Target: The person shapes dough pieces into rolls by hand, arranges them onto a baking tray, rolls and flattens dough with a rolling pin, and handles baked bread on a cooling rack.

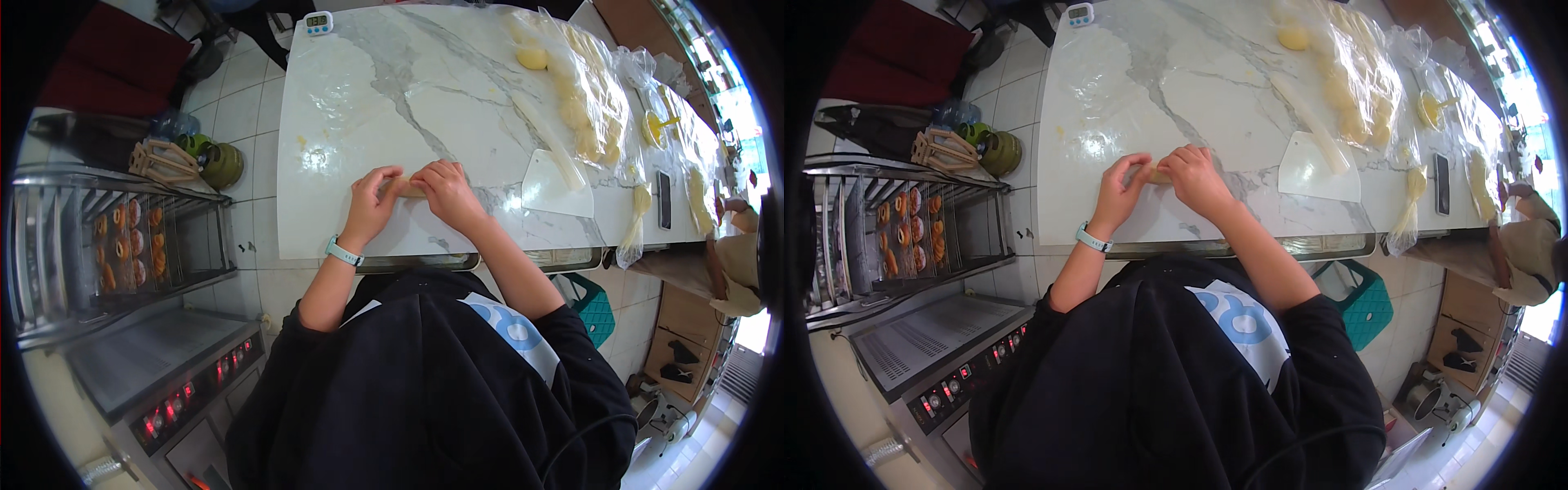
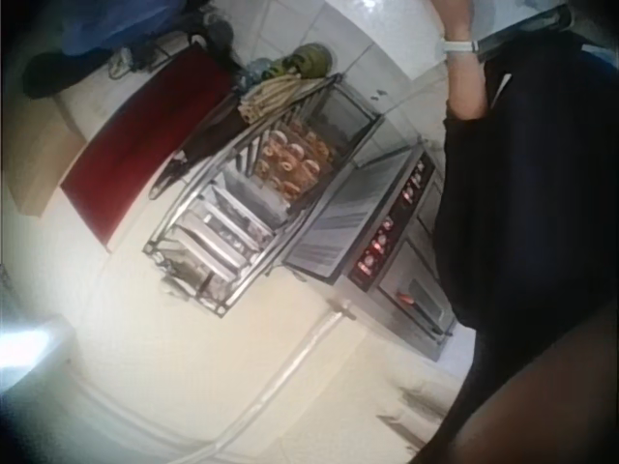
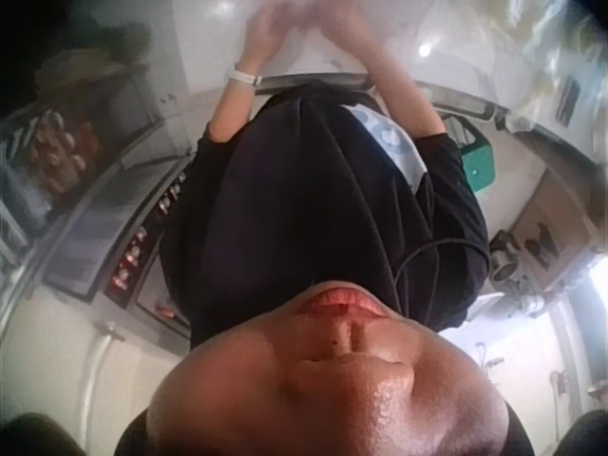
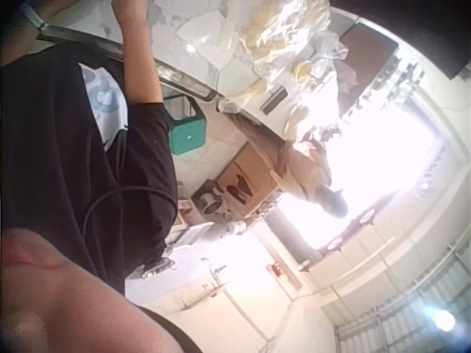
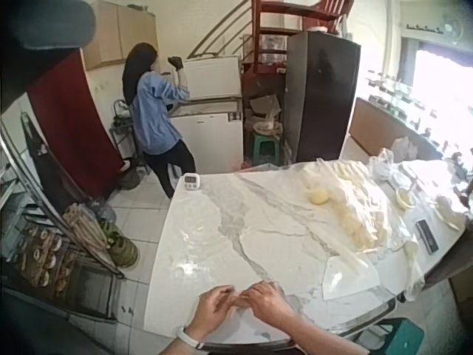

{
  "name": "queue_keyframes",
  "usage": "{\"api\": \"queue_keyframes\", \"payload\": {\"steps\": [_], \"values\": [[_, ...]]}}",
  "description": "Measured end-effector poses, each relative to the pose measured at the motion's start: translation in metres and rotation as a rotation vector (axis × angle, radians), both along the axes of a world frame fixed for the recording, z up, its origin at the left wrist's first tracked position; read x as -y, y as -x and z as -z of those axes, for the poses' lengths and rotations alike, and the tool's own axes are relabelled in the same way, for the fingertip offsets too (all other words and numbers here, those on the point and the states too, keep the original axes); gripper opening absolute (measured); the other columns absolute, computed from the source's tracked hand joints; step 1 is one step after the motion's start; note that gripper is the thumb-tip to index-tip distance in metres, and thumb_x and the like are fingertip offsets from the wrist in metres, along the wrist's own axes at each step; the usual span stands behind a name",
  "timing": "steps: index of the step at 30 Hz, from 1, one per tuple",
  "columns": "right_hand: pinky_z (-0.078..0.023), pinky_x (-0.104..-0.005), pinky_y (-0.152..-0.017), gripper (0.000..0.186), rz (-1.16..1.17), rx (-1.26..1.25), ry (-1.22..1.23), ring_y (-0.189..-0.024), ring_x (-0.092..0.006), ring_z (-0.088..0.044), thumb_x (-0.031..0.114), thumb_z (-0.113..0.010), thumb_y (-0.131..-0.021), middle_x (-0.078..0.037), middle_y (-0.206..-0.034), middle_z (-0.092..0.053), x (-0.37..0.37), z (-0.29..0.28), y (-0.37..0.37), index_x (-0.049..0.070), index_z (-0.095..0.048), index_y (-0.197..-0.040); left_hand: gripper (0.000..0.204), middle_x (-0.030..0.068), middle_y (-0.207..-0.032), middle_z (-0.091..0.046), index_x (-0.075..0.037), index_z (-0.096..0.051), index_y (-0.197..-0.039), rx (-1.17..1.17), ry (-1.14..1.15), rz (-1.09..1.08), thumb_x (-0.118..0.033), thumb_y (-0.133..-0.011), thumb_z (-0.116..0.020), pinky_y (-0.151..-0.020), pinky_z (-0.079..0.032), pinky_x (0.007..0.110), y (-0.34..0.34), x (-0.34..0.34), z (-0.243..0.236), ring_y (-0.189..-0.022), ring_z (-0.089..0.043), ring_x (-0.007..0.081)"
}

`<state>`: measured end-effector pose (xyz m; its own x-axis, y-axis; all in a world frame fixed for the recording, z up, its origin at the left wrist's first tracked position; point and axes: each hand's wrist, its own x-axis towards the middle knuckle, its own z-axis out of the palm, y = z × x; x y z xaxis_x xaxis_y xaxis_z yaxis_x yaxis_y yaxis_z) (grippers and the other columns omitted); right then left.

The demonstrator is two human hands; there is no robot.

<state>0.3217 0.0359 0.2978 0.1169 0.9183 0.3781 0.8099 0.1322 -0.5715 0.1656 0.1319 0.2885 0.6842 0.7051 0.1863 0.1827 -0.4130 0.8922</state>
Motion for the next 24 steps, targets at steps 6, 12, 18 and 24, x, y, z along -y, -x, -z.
{"api": "queue_keyframes", "payload": {"steps": [6,12,18,24], "values": [[-0.037,-0.0355,-0.077,0.009,-0.018,0.039,0.098,-0.087,-0.0227,-0.055,0.015,-0.057,-0.087,-0.005,-0.084,-0.060,-0.002,-0.012,0.007,0.007,-0.062,-0.085,0.017,0.0122,-0.104,-0.064,0.000,-0.060,-0.104,-0.024,-0.090,0.048,-0.007,-0.088,-0.059,-0.083,-0.049,0.032,0.004,-0.003,0.008,-0.093,-0.062,0.0214],[-0.040,-0.0347,-0.073,0.007,0.099,-0.131,0.151,-0.076,-0.0219,-0.056,0.013,-0.061,-0.084,-0.005,-0.075,-0.061,-0.009,-0.013,-0.004,0.007,-0.063,-0.087,0.031,0.0105,-0.100,-0.065,-0.005,-0.050,-0.121,0.087,0.317,0.172,-0.008,-0.091,-0.055,-0.084,-0.047,0.032,-0.005,-0.001,-0.007,-0.093,-0.062,0.0211],[-0.038,-0.0372,-0.077,0.012,0.247,-0.378,0.507,-0.077,-0.0196,-0.056,0.022,-0.067,-0.079,-0.004,-0.072,-0.060,-0.008,-0.005,-0.024,0.013,-0.067,-0.087,0.027,0.0074,-0.101,-0.065,-0.006,-0.055,-0.114,-0.025,-0.281,0.245,-0.012,-0.087,-0.060,-0.081,-0.045,0.034,-0.001,-0.003,0.007,-0.095,-0.061,0.0234],[-0.035,-0.0370,-0.080,0.008,0.143,-0.103,0.086,-0.092,-0.0213,-0.052,0.018,-0.069,-0.077,-0.001,-0.089,-0.059,0.013,-0.001,-0.011,0.012,-0.067,-0.083,0.031,0.0046,-0.106,-0.064,-0.010,-0.058,-0.105,-0.005,-0.337,0.151,-0.019,-0.078,-0.071,-0.088,-0.035,0.035,-0.010,0.004,-0.003,-0.099,-0.058,0.0226]]}}
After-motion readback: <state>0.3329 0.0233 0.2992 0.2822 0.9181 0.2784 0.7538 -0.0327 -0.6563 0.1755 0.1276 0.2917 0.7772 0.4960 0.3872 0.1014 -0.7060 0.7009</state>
